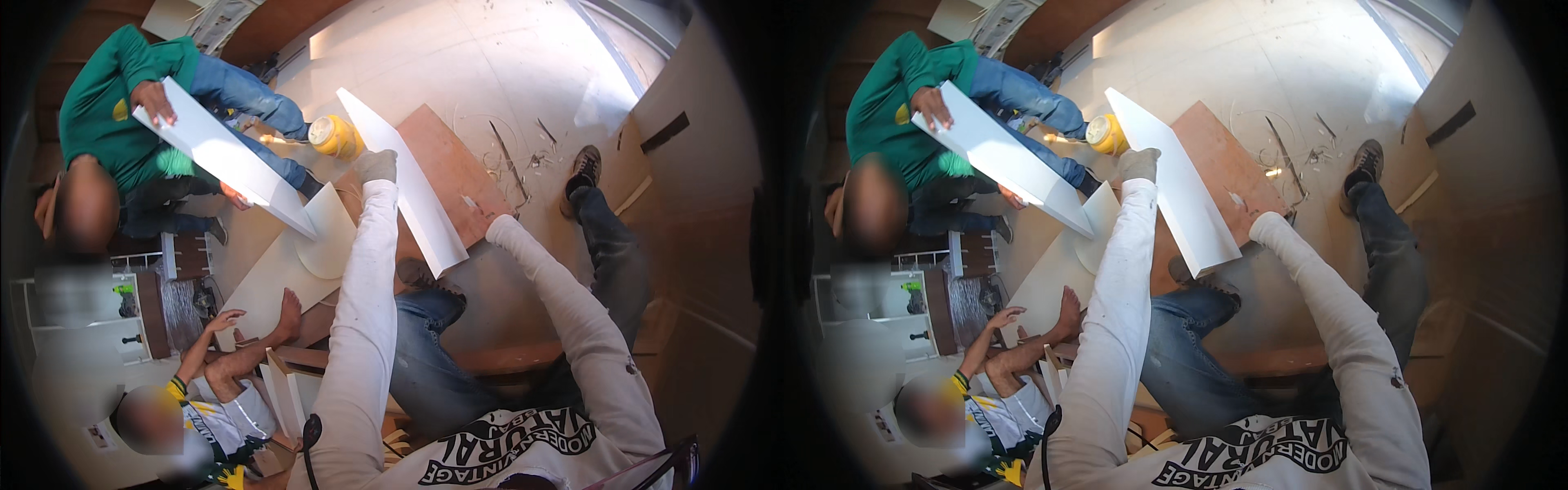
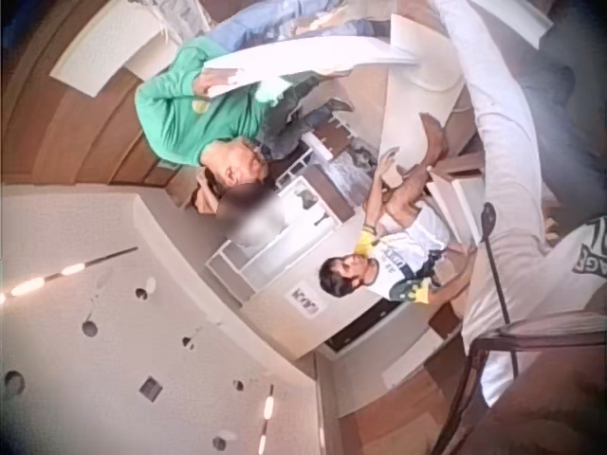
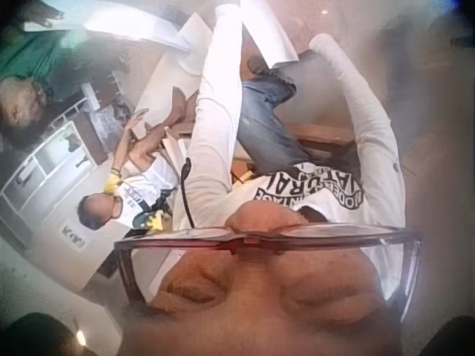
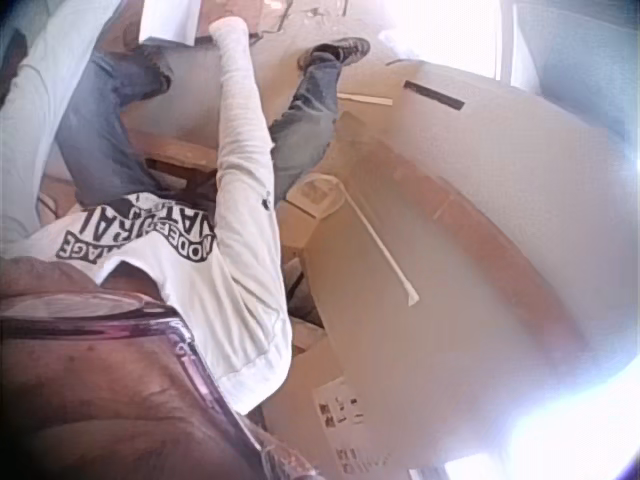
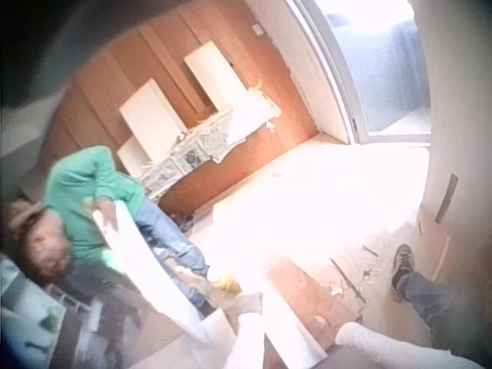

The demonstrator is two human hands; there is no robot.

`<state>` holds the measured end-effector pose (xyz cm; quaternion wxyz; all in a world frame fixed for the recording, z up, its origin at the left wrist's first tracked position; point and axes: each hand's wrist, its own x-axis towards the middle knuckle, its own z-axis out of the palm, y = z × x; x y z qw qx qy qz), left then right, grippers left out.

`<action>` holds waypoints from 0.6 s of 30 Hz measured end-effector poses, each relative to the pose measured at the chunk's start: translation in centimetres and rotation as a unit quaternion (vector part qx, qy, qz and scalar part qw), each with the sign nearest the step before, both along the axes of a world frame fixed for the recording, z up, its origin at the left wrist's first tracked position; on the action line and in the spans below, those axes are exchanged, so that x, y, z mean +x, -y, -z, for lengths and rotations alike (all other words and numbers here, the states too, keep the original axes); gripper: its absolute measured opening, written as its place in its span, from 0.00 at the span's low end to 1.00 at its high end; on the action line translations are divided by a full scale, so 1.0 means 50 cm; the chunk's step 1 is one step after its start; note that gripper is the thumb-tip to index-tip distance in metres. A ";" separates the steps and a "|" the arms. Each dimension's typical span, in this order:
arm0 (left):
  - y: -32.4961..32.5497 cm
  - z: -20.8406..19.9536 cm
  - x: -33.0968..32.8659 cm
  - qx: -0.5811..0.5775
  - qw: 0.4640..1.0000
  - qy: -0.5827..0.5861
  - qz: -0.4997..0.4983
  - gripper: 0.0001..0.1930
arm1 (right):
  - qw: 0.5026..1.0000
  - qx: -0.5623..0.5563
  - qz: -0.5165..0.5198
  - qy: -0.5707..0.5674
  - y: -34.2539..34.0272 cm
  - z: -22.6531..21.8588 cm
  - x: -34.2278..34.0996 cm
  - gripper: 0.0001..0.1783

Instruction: The person sits on the floor and assembles white wooden panels by attaching thin wooden strips to their edges. They handle the panels and strips, aligning and fitting them together while other people work nearby.

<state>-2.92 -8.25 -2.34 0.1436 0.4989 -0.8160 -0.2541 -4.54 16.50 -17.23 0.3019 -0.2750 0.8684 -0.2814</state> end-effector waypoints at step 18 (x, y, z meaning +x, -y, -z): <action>-0.225 -0.145 0.183 0.137 0.952 0.237 0.140 0.17 | 0.991 -0.028 -0.011 -0.132 -0.141 -0.342 0.001 0.29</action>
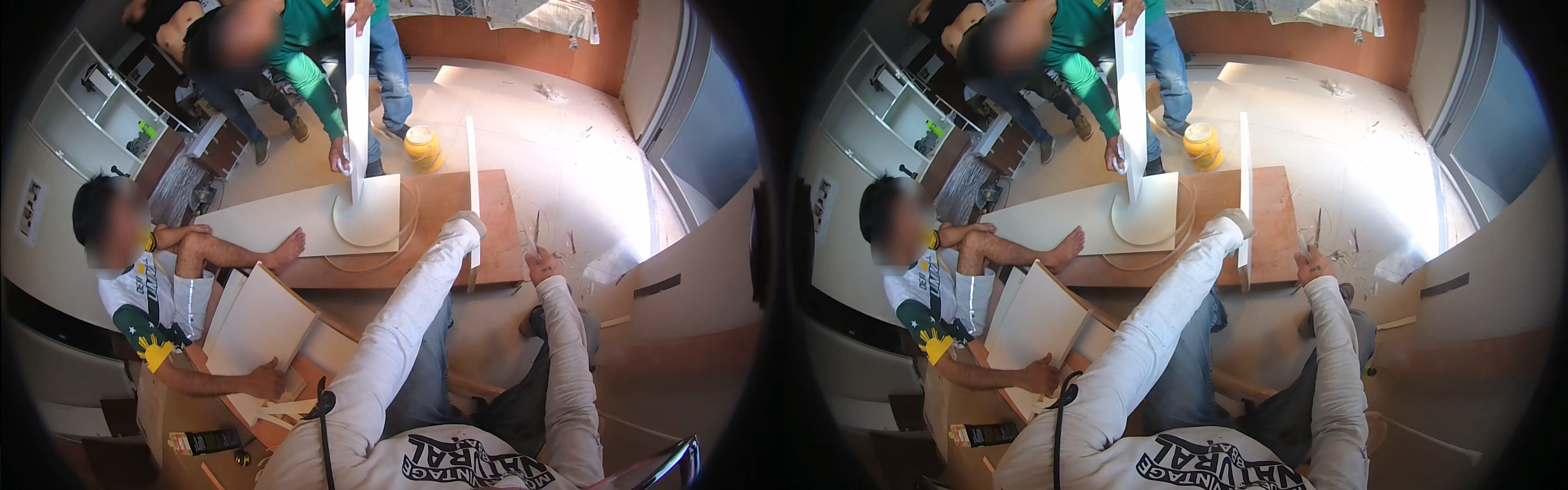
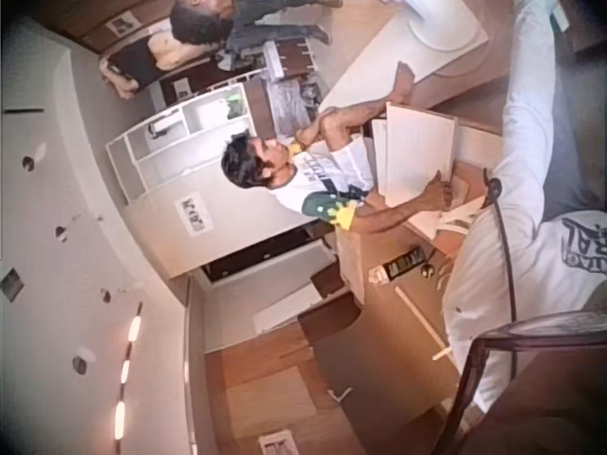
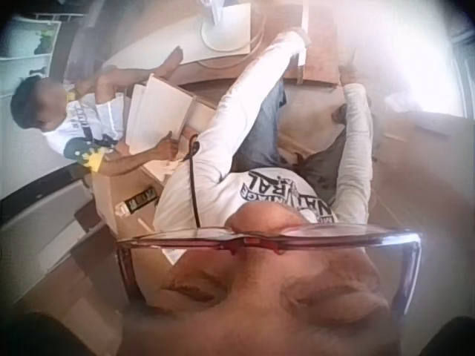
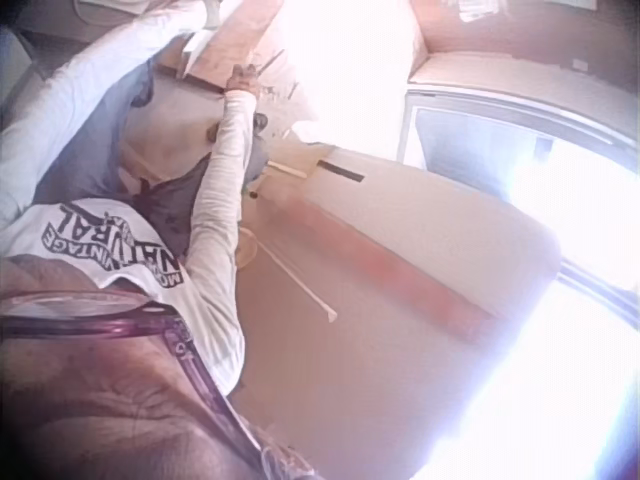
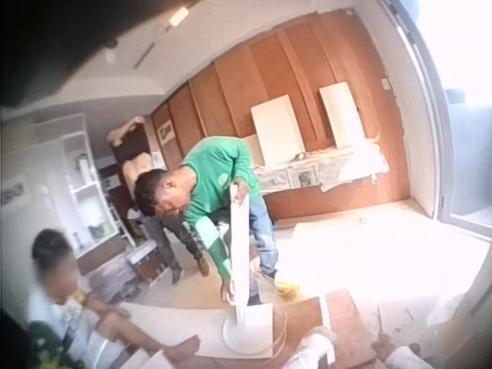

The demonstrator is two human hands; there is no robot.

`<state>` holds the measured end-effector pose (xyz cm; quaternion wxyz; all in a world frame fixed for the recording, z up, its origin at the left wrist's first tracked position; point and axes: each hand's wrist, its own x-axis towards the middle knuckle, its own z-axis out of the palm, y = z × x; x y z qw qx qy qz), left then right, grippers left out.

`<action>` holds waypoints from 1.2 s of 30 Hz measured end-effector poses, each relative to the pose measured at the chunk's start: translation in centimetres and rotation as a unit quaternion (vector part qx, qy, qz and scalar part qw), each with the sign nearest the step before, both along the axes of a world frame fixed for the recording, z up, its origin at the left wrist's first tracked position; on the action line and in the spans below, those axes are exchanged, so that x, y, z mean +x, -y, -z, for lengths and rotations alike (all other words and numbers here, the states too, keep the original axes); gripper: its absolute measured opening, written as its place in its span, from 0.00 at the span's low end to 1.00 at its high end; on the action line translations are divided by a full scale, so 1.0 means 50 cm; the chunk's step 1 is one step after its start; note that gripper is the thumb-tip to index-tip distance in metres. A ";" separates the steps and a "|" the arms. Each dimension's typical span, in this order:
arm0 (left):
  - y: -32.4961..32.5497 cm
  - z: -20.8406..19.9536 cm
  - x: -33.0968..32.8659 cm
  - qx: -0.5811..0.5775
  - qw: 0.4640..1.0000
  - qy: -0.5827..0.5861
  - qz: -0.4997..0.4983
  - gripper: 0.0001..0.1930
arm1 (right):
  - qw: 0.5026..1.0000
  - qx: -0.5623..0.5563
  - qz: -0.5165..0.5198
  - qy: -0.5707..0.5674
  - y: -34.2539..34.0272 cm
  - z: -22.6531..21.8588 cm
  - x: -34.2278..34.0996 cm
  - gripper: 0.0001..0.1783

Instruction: The person sits on the floor and assembles white wooden panels by attaching thin wooden strips to their edges. They handle the panels and strips, aligning and fitting them together while other people work nearby.

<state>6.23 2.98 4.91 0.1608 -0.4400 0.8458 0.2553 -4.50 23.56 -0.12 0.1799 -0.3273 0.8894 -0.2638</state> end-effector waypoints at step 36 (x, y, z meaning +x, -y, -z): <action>-0.010 -0.003 -0.008 -0.011 0.997 0.017 0.068 0.20 | 0.999 -0.025 -0.007 -0.037 0.065 0.004 -0.010 0.31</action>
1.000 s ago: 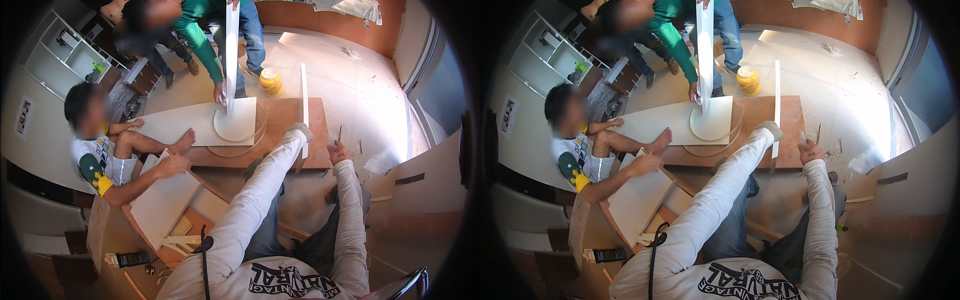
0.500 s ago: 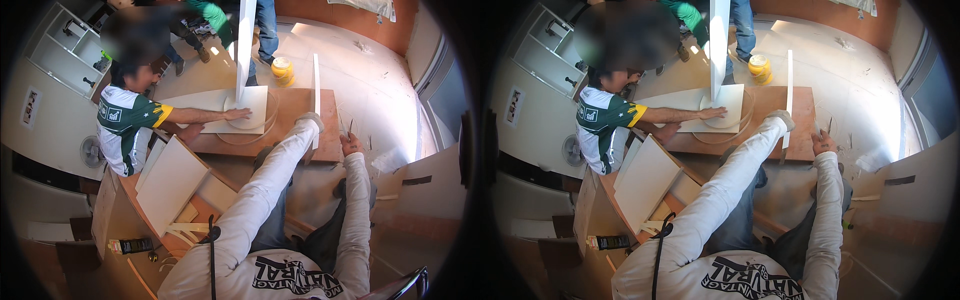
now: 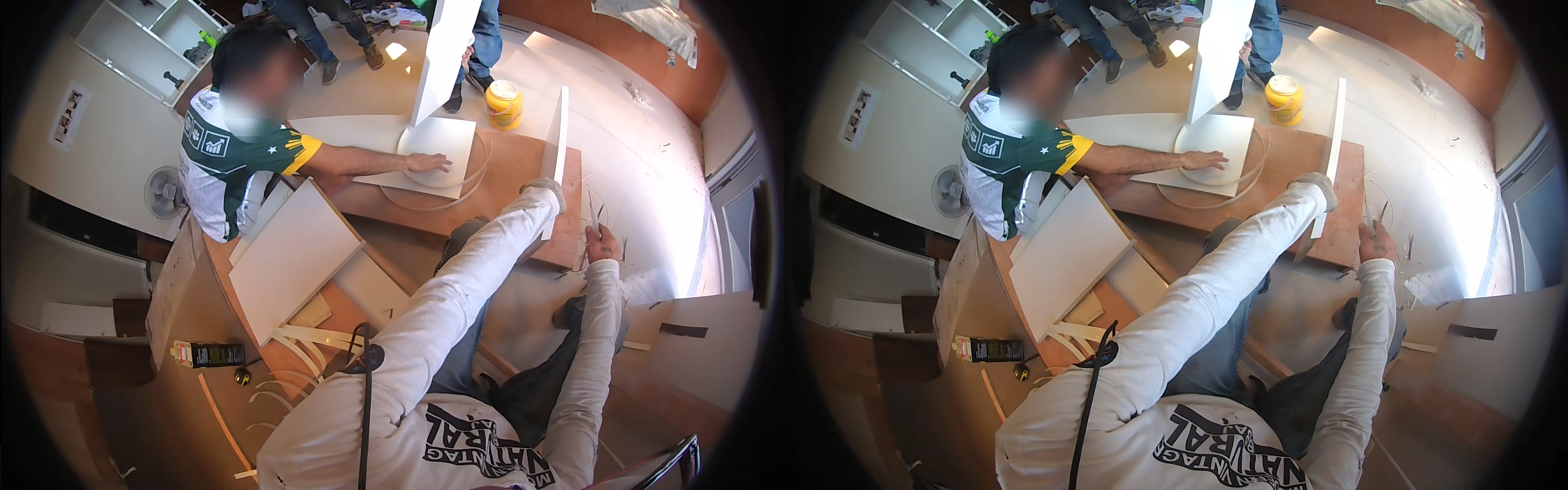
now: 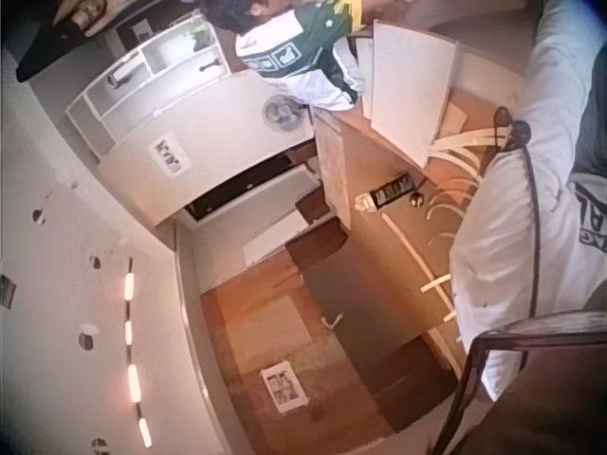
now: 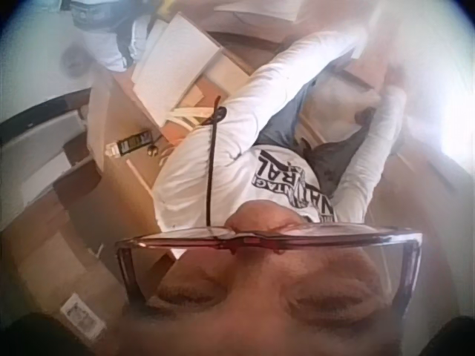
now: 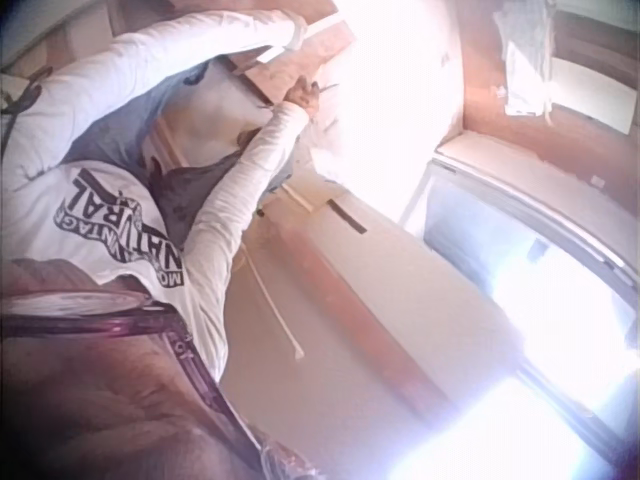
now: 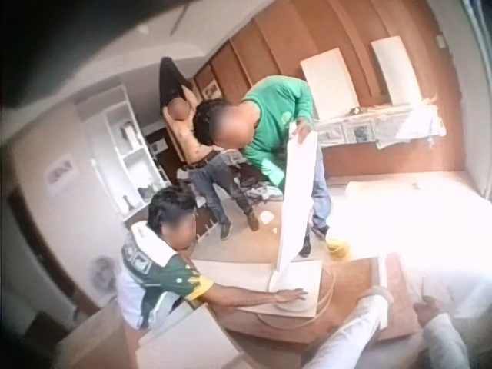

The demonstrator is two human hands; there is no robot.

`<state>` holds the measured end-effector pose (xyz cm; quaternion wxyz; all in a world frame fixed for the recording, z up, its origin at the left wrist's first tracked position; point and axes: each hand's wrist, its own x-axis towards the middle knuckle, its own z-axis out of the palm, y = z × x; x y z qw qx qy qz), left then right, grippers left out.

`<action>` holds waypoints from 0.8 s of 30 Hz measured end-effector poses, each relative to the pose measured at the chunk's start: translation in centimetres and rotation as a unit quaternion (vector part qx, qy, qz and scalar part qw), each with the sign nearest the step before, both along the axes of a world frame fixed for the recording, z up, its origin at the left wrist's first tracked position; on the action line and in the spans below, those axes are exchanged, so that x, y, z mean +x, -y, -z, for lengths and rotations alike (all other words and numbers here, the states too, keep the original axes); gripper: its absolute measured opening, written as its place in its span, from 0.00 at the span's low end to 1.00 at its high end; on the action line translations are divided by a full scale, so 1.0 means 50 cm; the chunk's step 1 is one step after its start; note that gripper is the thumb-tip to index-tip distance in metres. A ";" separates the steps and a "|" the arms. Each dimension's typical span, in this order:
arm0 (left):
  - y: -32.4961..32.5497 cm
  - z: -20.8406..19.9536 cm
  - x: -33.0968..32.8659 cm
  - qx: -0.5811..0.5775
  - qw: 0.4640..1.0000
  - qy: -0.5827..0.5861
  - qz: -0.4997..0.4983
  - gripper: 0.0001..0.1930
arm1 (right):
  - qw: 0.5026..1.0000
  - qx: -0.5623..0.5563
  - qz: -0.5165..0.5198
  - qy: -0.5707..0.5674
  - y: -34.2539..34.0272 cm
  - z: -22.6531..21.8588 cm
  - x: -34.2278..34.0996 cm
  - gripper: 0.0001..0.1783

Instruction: The person sits on the floor and assembles white wooden panels by attaching thin wooden strips to their edges. They handle the panels and strips, aligning and fitting them together while other people work nearby.

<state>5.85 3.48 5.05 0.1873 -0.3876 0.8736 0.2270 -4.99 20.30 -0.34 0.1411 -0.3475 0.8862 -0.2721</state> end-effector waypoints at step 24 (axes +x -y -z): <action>-0.009 -0.028 0.013 0.016 0.998 -0.008 -0.057 0.21 | 0.999 -0.015 0.027 0.013 -0.011 -0.024 0.012 0.29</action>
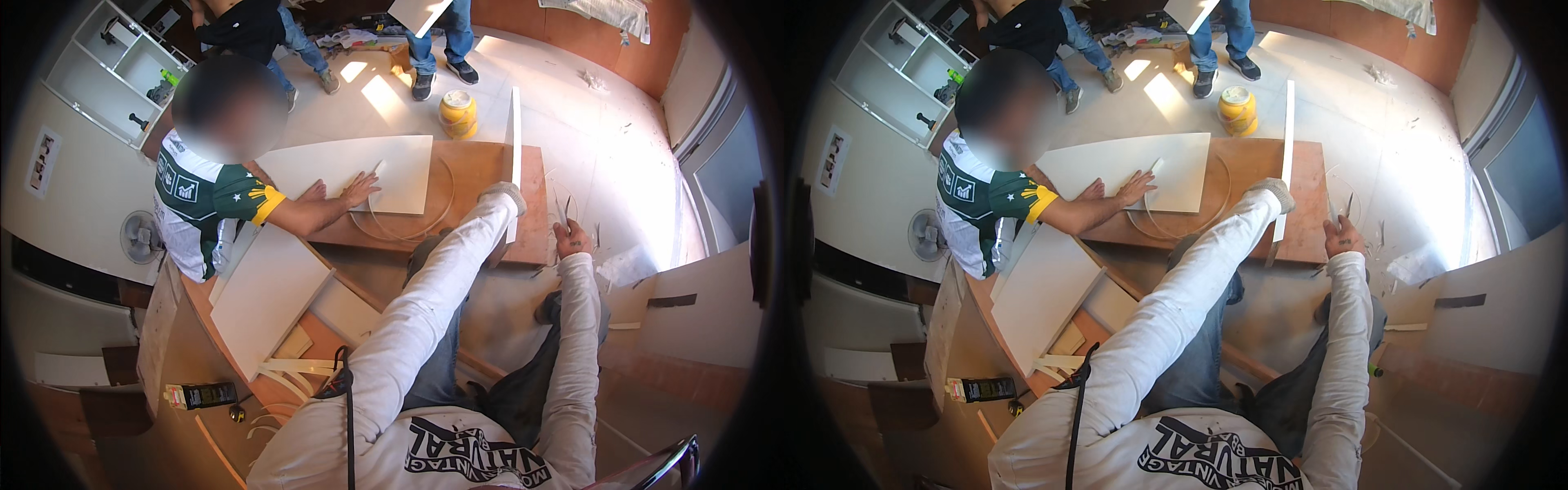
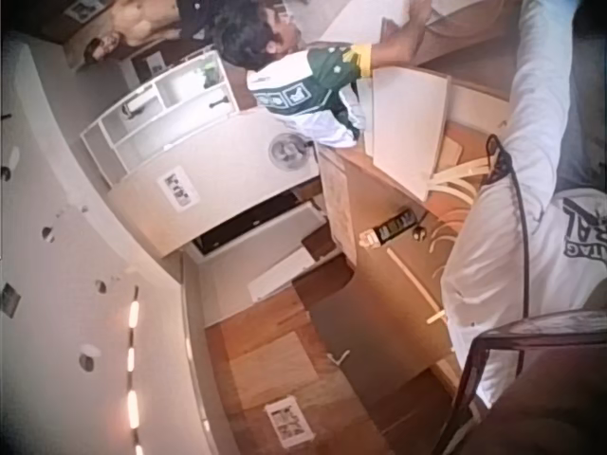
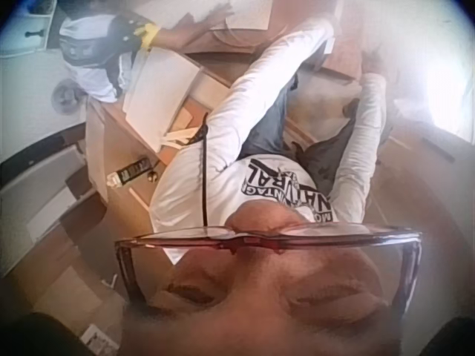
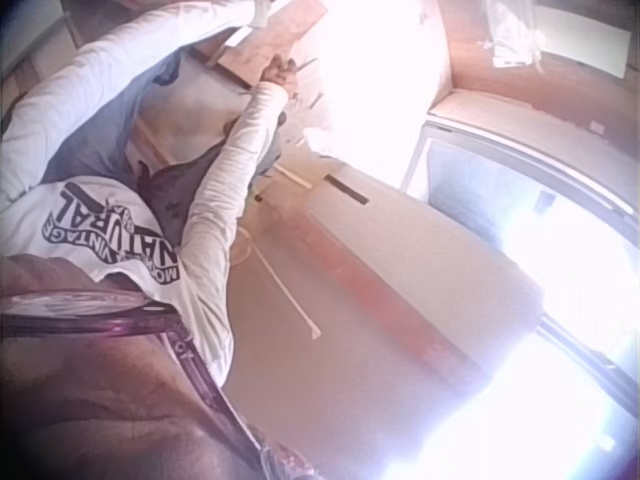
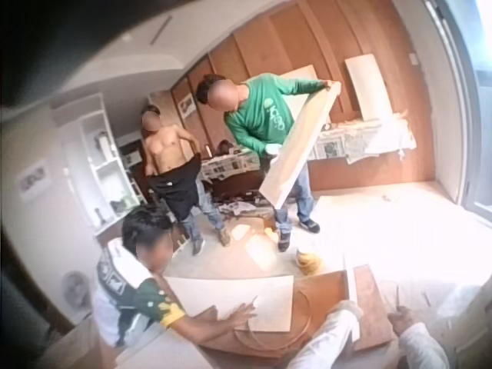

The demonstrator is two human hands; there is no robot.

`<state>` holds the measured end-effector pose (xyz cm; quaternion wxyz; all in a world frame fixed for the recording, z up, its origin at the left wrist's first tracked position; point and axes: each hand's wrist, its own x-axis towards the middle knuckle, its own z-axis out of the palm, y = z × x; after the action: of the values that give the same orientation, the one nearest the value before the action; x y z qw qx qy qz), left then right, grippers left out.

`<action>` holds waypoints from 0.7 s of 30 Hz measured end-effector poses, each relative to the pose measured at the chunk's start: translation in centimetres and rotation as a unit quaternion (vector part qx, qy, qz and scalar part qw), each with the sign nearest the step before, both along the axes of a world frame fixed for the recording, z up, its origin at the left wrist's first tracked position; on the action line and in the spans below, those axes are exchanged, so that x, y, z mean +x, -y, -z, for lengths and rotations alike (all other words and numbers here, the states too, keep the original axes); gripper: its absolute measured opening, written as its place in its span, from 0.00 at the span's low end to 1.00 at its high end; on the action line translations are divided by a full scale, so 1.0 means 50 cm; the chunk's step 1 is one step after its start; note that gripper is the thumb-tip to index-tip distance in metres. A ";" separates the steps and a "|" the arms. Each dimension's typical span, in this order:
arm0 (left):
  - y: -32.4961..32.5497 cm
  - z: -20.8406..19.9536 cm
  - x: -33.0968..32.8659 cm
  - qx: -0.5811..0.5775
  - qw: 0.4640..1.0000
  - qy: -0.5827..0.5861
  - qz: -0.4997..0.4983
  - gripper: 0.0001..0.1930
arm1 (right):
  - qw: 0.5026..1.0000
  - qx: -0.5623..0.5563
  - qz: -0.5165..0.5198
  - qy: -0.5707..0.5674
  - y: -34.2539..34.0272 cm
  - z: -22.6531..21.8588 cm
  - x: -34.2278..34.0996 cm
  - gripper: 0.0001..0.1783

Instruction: The person sits on the floor and assembles white wooden panels by attaching thin wooden strips to their edges. They handle the panels and strips, aligning and fitting them together while other people work nearby.

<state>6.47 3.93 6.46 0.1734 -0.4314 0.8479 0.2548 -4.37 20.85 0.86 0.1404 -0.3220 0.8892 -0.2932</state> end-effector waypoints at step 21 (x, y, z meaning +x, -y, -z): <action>0.010 0.014 -0.004 -0.006 1.000 0.001 0.008 0.22 | 1.000 0.016 0.007 0.014 0.005 -0.023 0.012 0.29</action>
<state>6.28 3.42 5.77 0.1736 -0.4261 0.8525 0.2482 -3.75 20.61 2.03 0.1562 -0.3096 0.8936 -0.2849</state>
